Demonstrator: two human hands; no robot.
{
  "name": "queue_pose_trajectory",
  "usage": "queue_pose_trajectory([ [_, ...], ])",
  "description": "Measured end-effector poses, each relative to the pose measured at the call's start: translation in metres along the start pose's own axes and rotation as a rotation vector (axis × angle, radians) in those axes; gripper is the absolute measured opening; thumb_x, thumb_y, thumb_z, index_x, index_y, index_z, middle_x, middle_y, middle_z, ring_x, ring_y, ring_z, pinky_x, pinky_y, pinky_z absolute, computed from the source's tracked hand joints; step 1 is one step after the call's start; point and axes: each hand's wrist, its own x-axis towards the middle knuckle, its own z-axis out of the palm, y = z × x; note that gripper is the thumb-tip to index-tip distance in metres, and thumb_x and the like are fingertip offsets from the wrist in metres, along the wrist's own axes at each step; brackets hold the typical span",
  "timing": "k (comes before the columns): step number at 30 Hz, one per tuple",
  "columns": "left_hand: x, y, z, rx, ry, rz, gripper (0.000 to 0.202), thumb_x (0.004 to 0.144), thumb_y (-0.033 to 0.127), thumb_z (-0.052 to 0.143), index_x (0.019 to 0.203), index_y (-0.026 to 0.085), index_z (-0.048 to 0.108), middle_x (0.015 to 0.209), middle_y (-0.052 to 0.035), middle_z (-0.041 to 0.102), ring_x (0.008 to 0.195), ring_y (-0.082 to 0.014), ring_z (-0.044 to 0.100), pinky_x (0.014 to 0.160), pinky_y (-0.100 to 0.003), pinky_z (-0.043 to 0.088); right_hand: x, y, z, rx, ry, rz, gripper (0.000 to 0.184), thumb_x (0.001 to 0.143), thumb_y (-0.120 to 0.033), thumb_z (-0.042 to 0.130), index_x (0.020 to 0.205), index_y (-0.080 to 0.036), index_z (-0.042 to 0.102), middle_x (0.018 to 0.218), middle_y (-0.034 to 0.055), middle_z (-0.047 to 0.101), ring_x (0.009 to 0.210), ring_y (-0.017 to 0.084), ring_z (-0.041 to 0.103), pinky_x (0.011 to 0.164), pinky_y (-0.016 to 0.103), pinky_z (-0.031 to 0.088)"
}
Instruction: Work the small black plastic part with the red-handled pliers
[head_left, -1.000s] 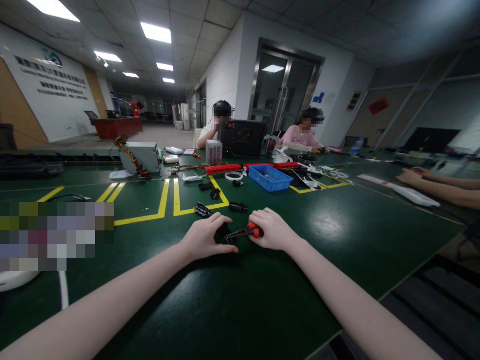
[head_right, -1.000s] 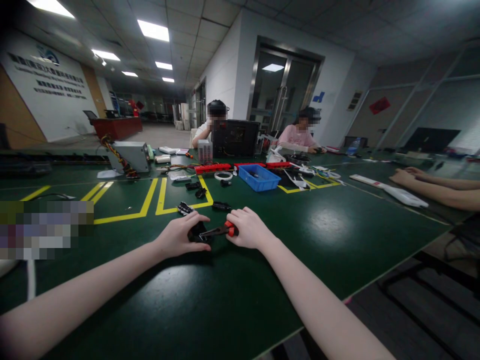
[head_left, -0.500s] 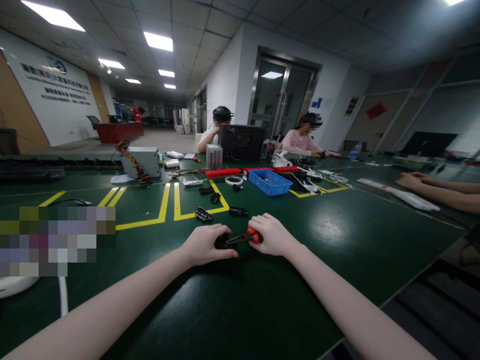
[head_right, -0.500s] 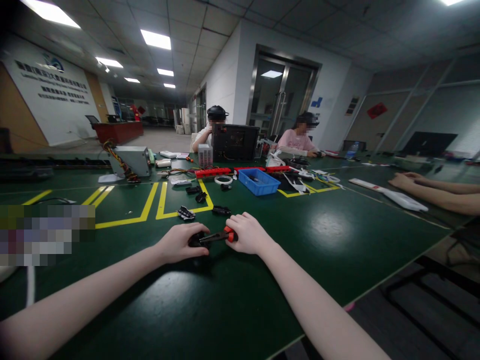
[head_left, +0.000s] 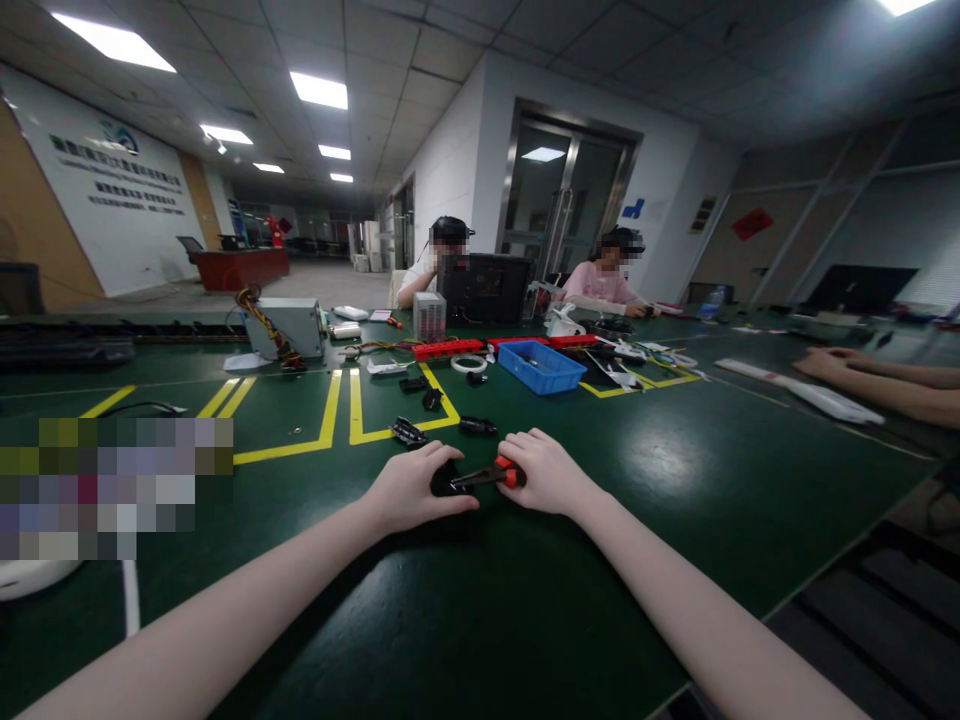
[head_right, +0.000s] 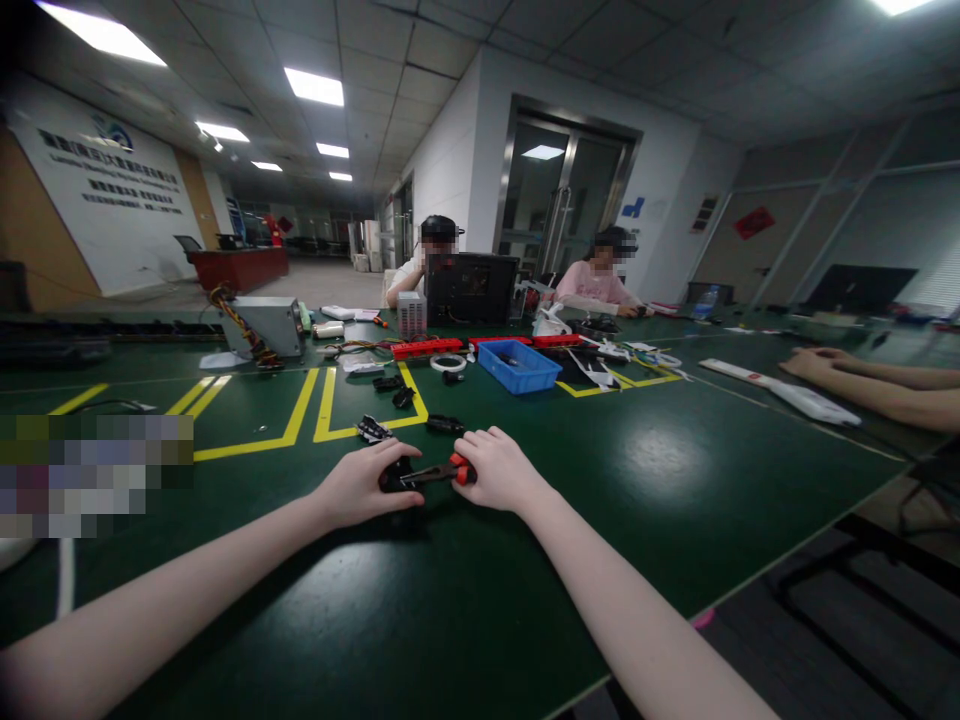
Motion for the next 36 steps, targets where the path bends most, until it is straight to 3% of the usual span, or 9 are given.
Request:
queue_pose_trajectory([
  [13,0.0008,0.0040,-0.0019,0.043,-0.102,-0.040,0.048,0.081,0.064,0.052,0.104,0.022,0.062,0.090,-0.0025,0.066,0.079,-0.0208,0.062,0.069,-0.028,0.043,-0.0007,0.0010,-0.0009,-0.013,0.009,0.008,0.018,0.072,-0.032,0.061,0.080,-0.018,0.053,0.087,0.0043,0.057,0.080,0.018,0.050,0.075,0.030,0.032],
  [21,0.0018,0.0020,0.0025,0.089,-0.107,-0.050,0.052,0.079,0.070,0.050,0.095,0.022,0.063,0.083,-0.0022,0.066,0.074,-0.0205,0.062,0.062,-0.027,0.038,-0.0032,0.0007,-0.0003,0.135,-0.094,0.025,0.016,0.077,-0.034,0.062,0.083,-0.020,0.057,0.084,0.0016,0.059,0.079,0.017,0.054,0.074,0.028,0.034],
  [36,0.0019,0.0059,0.0000,0.104,-0.141,-0.039,0.049,0.080,0.067,0.049,0.089,0.020,0.059,0.082,-0.0023,0.064,0.073,-0.0200,0.061,0.060,-0.026,0.036,-0.0039,0.0038,-0.0044,0.083,-0.021,-0.022,0.019,0.075,-0.034,0.065,0.080,-0.018,0.056,0.083,0.0023,0.057,0.078,0.016,0.051,0.073,0.028,0.034],
])
